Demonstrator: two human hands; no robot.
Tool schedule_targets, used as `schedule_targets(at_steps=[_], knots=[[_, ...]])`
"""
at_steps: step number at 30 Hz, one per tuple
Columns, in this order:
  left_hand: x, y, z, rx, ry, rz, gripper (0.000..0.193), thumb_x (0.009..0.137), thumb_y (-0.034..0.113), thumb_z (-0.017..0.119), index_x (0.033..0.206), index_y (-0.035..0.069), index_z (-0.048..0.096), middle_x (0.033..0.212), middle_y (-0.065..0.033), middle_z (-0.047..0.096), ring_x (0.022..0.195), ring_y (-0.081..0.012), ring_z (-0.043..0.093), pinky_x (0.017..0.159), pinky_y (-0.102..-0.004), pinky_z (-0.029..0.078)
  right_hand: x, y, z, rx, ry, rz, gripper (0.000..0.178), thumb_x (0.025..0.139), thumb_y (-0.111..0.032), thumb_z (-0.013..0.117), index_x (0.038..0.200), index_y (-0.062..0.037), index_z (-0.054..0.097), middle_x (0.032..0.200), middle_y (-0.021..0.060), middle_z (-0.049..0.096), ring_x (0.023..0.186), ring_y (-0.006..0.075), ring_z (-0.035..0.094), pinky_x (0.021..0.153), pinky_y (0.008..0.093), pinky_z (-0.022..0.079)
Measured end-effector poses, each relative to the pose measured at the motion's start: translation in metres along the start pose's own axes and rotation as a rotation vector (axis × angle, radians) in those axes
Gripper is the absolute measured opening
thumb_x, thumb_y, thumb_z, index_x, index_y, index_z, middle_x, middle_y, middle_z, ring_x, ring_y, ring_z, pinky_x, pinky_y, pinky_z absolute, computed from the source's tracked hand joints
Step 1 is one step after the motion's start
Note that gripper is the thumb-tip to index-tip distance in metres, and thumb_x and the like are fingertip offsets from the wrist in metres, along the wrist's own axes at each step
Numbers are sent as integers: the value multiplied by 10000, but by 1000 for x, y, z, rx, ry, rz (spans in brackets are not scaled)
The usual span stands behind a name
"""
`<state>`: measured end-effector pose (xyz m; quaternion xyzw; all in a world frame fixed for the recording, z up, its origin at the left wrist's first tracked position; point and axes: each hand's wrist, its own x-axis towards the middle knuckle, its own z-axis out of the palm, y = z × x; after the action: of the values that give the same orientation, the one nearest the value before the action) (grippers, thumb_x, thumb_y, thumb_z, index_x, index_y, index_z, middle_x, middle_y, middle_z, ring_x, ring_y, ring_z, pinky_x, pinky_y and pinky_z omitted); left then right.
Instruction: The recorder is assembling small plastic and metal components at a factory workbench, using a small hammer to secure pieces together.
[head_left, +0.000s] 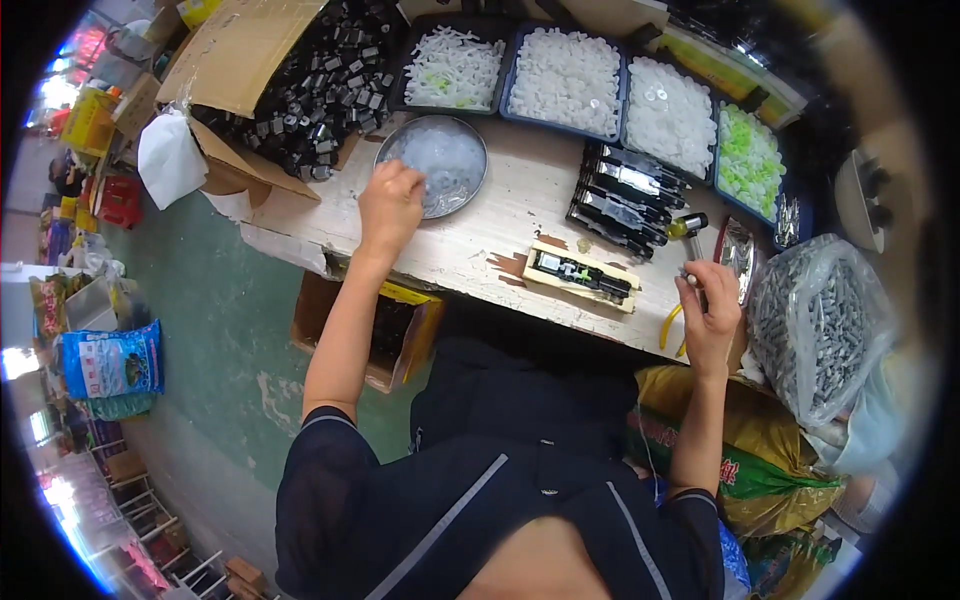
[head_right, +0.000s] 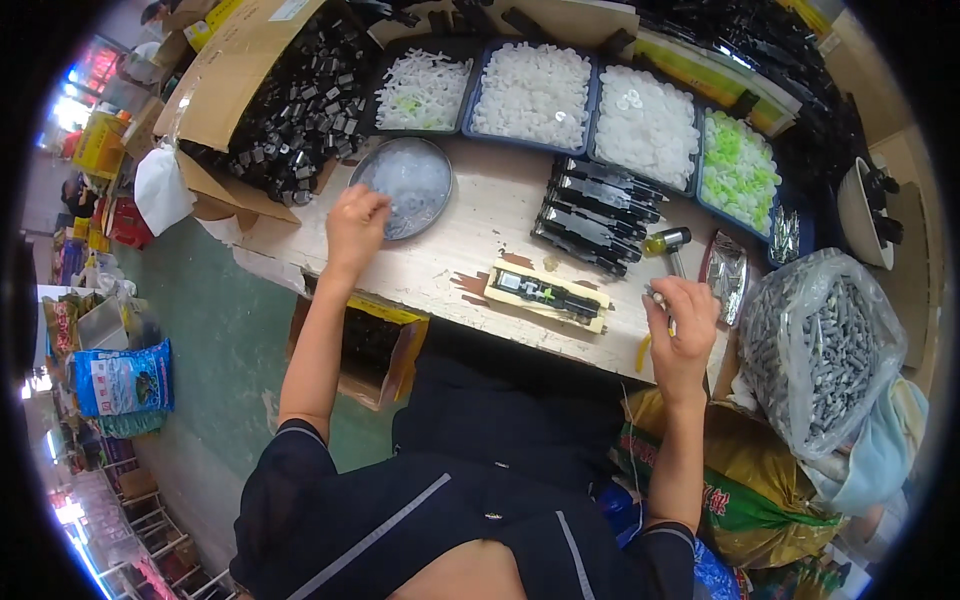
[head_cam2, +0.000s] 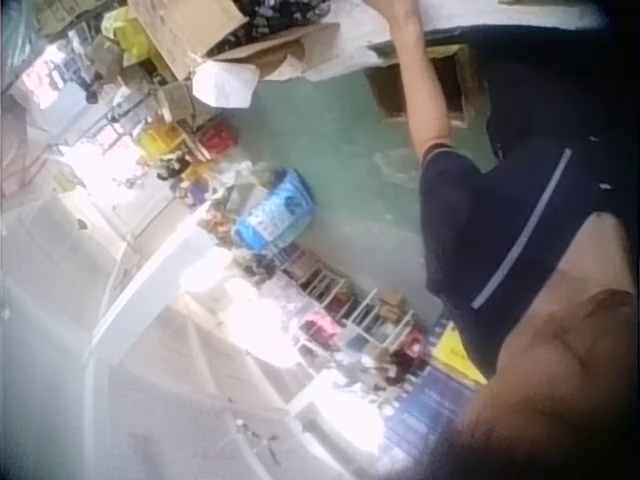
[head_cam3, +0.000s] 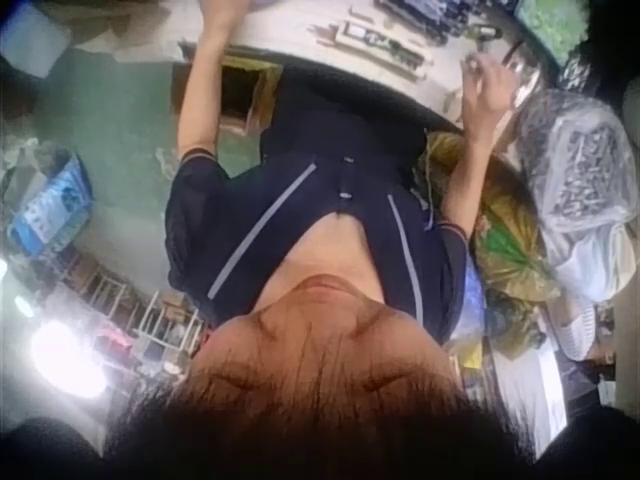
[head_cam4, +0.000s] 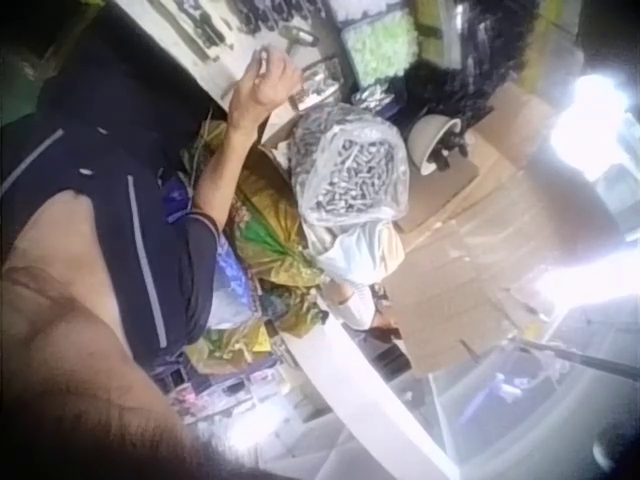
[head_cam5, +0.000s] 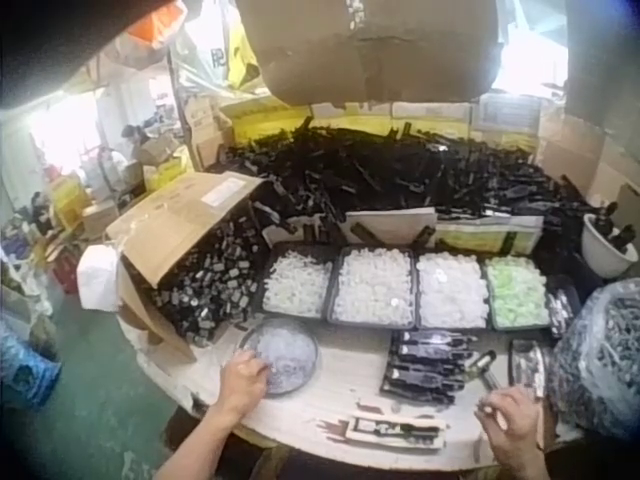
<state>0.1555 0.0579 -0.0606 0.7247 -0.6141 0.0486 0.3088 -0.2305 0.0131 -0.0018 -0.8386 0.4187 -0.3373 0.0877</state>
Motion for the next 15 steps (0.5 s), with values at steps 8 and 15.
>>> schedule_targets(at_steps=[8, 15], knots=[[-6, 5, -2, -51, 33, 62, 114, 669, -8, 666, 777, 27, 652, 728, -88, 591, 738, -238, 558, 646, -324, 443, 5, -19, 19, 231, 34, 31, 259, 731, 83, 620, 972, -7, 588, 901, 120, 555, 773, 222, 575, 695, 294, 470], [-12, 86, -9, -1087, -168, -348, 135, 775, -8, 657, 907, 14, 672, 812, 15, 554, 711, -48, 485, 626, -171, 400, 7, -41, 41, 626, -76, 169, 179, 702, 31, 683, 869, -10, 634, 867, 74, 585, 792, 161, 573, 697, 245, 456]])
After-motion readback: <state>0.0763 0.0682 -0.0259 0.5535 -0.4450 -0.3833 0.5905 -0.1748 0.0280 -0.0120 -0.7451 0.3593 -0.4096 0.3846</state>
